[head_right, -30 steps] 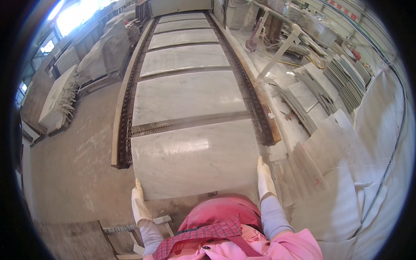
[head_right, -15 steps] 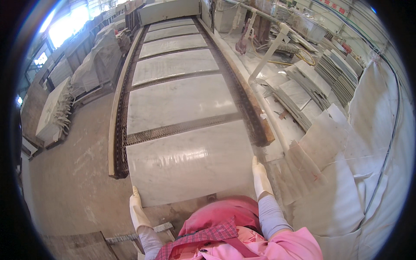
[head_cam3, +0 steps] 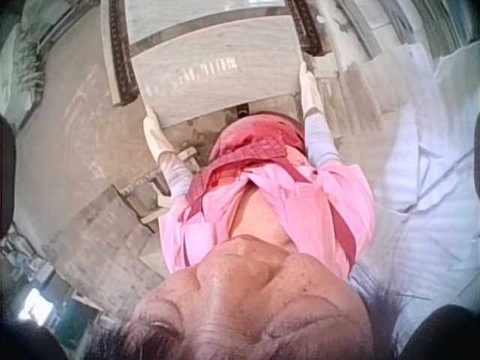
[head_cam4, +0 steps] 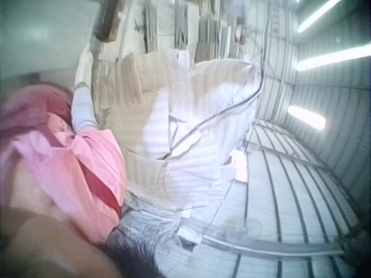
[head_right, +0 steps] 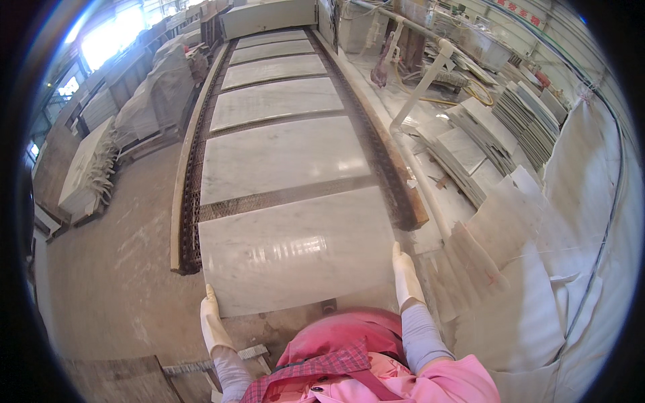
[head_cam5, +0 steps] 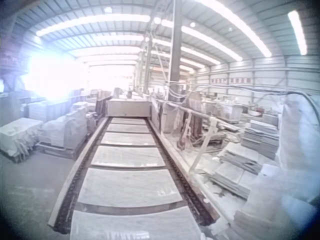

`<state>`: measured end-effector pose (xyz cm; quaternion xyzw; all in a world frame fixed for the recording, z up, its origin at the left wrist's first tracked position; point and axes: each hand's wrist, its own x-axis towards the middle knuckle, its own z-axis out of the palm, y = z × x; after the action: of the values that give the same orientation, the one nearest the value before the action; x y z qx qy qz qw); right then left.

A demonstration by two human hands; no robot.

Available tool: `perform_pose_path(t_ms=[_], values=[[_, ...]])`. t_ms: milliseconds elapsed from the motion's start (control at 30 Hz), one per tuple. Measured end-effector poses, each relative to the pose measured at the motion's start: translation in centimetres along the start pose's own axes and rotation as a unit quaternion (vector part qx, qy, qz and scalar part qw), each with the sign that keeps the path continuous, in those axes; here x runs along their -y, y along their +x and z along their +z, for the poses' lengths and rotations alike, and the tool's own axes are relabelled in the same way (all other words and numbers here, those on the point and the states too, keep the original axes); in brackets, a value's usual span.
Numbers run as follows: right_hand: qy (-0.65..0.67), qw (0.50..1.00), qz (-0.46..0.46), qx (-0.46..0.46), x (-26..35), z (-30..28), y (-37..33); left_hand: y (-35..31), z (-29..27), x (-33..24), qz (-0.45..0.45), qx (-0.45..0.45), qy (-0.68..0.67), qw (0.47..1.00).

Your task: The person repeatedly picks up large rectangular tiles from a nearby stack and places them onto a conveyor belt. The person wears gloves and handles each tile with both hands, aligning it on the belt before moving to the next tile.

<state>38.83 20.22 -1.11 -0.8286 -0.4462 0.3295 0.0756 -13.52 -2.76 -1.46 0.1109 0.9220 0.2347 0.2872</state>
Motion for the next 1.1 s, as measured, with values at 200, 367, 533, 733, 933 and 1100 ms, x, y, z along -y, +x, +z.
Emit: perform_pose_path(t_ms=[200, 367, 533, 733, 933, 1100], values=[[0.0, 1.0, -0.004, -0.006, 0.0, 0.0, 0.3, 0.5, 0.3, 0.4, 0.002, 0.006, -0.015, 1.0], [-0.001, 1.0, -0.01, -0.012, -0.1, 0.1, 0.9, 0.5, 0.2, 0.0, 0.001, 0.009, -0.015, 1.0], [-0.003, 1.0, -0.012, -0.017, -0.3, 0.4, 1.7, 0.4, 0.2, -0.3, -0.02, -0.011, 0.021, 1.0], [-0.003, 0.999, -0.026, -0.019, -0.2, 0.4, 2.1, 0.0, 0.2, -0.5, -0.009, -0.007, 0.001, 1.0], [0.02, 0.999, -0.035, -0.017, 1.7, -0.3, -0.4, 0.6, 0.2, -1.0, 0.002, 0.007, -0.027, 1.0], [0.01, 1.0, -0.002, -0.007, 2.4, -0.8, -0.7, 0.5, 0.0, -1.2, -0.005, 0.013, -0.006, 1.0]])
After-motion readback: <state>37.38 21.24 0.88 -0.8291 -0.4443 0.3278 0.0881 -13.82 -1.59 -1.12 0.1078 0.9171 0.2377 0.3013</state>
